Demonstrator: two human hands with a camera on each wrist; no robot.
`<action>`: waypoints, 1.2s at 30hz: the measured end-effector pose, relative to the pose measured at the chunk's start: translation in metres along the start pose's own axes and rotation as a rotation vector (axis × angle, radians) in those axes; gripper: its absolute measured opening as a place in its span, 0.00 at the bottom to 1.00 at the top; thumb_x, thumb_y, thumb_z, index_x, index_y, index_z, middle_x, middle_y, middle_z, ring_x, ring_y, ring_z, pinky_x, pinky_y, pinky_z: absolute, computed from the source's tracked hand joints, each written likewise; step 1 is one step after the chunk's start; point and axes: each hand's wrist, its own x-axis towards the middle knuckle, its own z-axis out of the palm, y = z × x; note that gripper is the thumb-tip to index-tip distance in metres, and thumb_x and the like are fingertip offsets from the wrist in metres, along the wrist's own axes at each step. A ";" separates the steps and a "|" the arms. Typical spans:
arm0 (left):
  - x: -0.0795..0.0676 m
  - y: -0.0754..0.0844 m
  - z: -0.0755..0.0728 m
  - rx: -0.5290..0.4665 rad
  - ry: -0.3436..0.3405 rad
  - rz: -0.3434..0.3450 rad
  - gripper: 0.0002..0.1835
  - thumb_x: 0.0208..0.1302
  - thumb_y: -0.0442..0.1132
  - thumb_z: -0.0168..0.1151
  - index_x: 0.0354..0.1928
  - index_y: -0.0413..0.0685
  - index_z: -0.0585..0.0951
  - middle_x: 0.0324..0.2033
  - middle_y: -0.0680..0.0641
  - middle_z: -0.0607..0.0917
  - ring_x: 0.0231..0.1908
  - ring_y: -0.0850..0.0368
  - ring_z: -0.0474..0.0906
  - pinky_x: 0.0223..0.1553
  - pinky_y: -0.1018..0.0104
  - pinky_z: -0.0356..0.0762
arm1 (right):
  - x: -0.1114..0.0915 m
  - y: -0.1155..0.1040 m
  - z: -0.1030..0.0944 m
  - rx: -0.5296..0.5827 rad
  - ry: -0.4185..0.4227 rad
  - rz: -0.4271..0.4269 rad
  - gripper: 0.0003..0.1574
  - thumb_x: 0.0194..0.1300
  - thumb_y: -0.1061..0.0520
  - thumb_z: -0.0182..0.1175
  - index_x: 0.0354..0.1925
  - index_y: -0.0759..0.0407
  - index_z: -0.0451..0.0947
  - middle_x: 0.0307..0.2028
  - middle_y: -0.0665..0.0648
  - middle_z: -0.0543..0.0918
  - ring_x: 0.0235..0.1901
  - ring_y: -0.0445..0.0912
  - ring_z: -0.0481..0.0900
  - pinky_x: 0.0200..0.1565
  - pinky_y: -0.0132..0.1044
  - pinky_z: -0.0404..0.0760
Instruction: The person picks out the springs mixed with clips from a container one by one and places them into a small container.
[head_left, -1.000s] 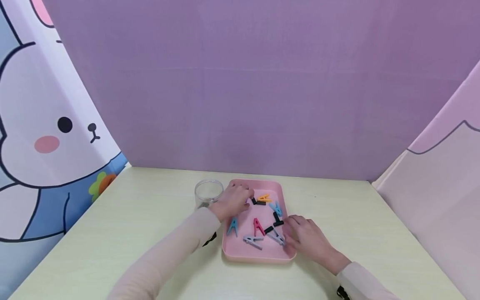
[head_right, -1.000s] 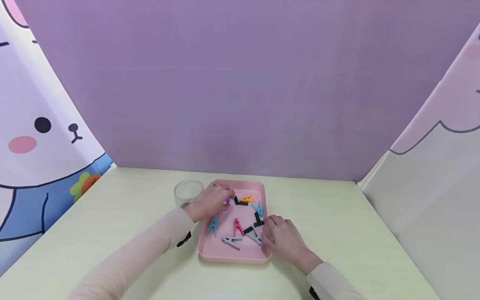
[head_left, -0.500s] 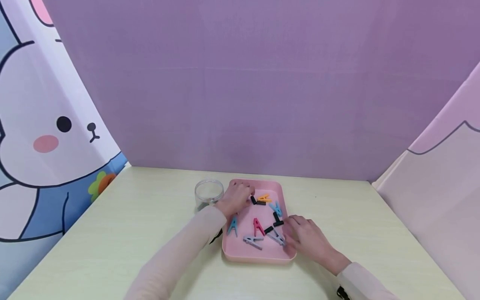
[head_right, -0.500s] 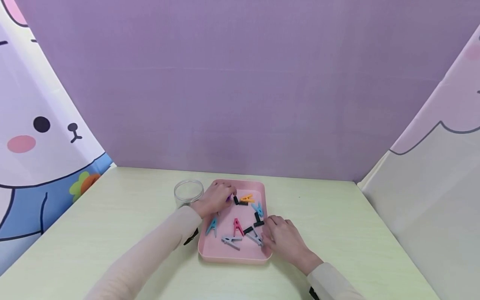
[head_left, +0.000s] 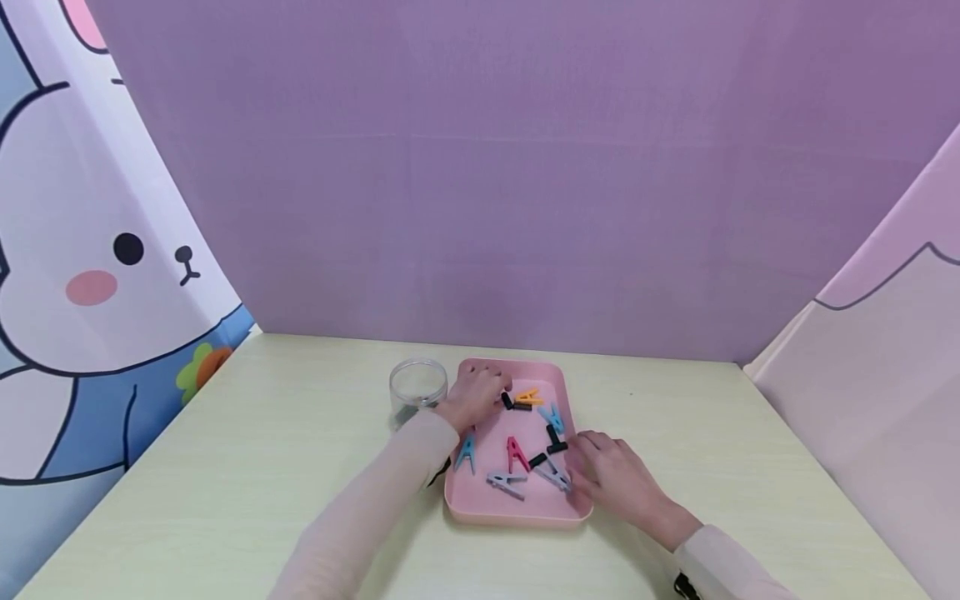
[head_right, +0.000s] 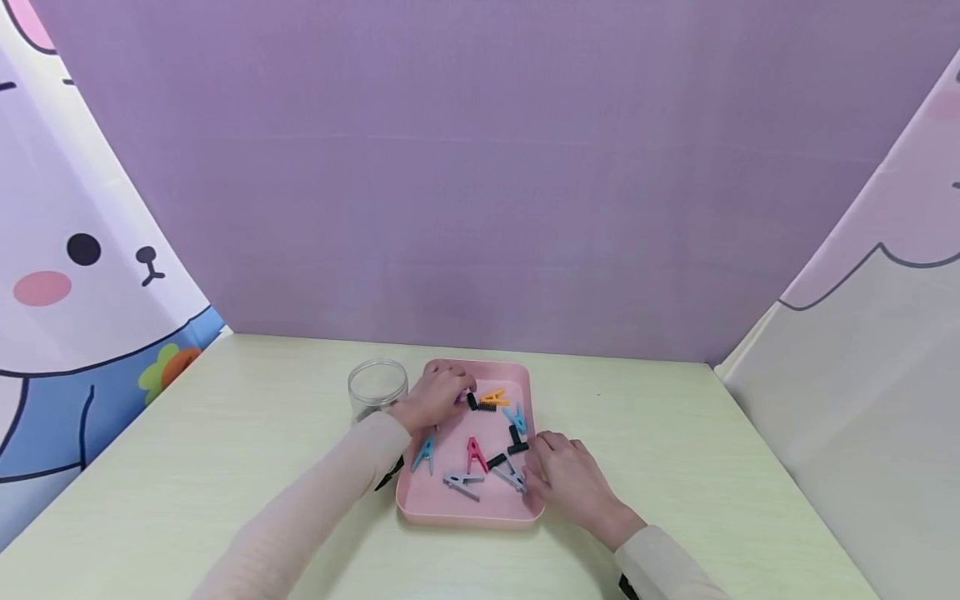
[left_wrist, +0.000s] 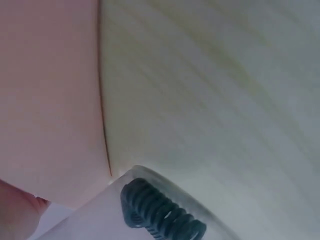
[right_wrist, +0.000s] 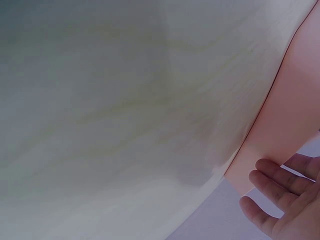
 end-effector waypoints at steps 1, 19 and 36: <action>0.000 0.000 0.001 -0.003 0.001 0.004 0.14 0.56 0.48 0.63 0.45 0.62 0.79 0.45 0.56 0.80 0.52 0.55 0.71 0.60 0.50 0.59 | 0.000 0.000 0.000 -0.002 -0.005 0.004 0.26 0.53 0.48 0.64 0.47 0.61 0.76 0.46 0.58 0.80 0.49 0.51 0.76 0.47 0.48 0.75; 0.001 -0.002 0.006 -0.018 -0.015 0.068 0.10 0.60 0.43 0.59 0.44 0.63 0.82 0.42 0.56 0.79 0.49 0.57 0.71 0.58 0.57 0.62 | 0.001 0.000 0.000 -0.017 -0.035 0.028 0.26 0.54 0.47 0.63 0.47 0.60 0.75 0.47 0.58 0.79 0.50 0.51 0.75 0.48 0.48 0.74; 0.000 -0.004 0.000 0.031 -0.037 0.108 0.06 0.61 0.43 0.58 0.38 0.62 0.81 0.39 0.57 0.79 0.45 0.59 0.71 0.58 0.58 0.61 | 0.000 -0.003 -0.001 -0.011 -0.009 0.027 0.25 0.53 0.49 0.65 0.47 0.60 0.76 0.46 0.57 0.79 0.49 0.50 0.75 0.48 0.49 0.75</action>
